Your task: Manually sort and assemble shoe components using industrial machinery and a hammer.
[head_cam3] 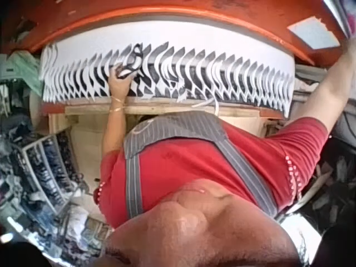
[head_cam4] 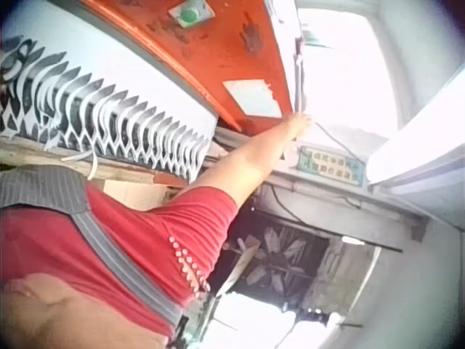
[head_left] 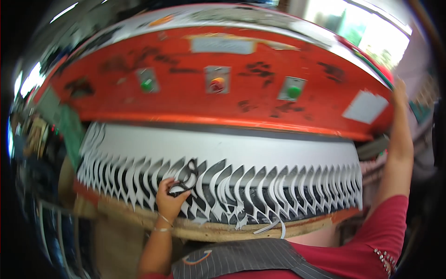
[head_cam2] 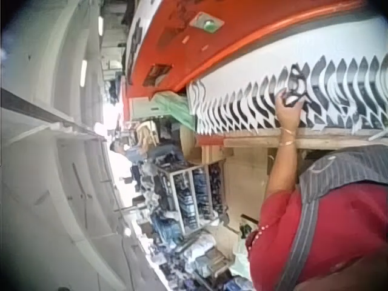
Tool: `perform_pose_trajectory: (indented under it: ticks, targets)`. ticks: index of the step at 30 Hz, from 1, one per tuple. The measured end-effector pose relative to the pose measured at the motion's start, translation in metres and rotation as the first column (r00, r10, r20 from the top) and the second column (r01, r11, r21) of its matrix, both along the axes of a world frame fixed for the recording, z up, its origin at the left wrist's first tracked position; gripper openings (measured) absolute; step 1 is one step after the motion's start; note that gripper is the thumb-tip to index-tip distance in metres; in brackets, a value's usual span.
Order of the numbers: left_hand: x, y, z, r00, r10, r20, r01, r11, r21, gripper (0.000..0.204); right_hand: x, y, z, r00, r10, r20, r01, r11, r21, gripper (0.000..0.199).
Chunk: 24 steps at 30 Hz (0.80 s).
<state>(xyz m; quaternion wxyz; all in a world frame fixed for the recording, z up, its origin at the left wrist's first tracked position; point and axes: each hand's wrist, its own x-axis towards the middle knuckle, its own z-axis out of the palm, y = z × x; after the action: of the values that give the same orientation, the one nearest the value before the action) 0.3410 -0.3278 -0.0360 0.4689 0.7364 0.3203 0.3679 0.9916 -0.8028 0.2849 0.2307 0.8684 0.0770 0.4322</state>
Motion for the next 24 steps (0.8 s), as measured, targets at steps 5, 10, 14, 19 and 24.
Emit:
perform_pose_trajectory:
  ticks: [5,10,14,19,24]
  targets:
    - [-0.034,-0.011,-0.017,0.904,0.184,-0.387,-0.047,0.940,0.337,0.048,0.097,-0.060,-0.008,0.926,-0.161,-0.341,0.191,0.980,0.055,0.053]
    - [-0.032,-0.014,-0.018,0.908,0.164,-0.386,0.000,0.920,0.391,0.042,0.116,-0.049,0.001,0.967,0.041,-0.250,-0.049,0.998,-0.025,0.030]
    - [-0.034,-0.016,-0.021,0.921,0.188,-0.340,-0.052,0.927,0.372,0.042,0.072,-0.030,-0.001,0.972,0.149,-0.184,-0.111,0.974,0.199,0.022]
    - [-0.041,-0.020,-0.025,0.909,0.284,-0.305,-0.148,0.904,0.401,0.041,-0.033,-0.008,-0.062,0.822,0.560,-0.104,-0.414,0.714,0.565,0.019]
    - [-0.048,-0.004,-0.025,0.902,0.279,-0.330,-0.121,0.896,0.428,0.039,-0.218,0.071,-0.171,0.320,0.947,0.003,-0.126,0.040,0.991,0.030]
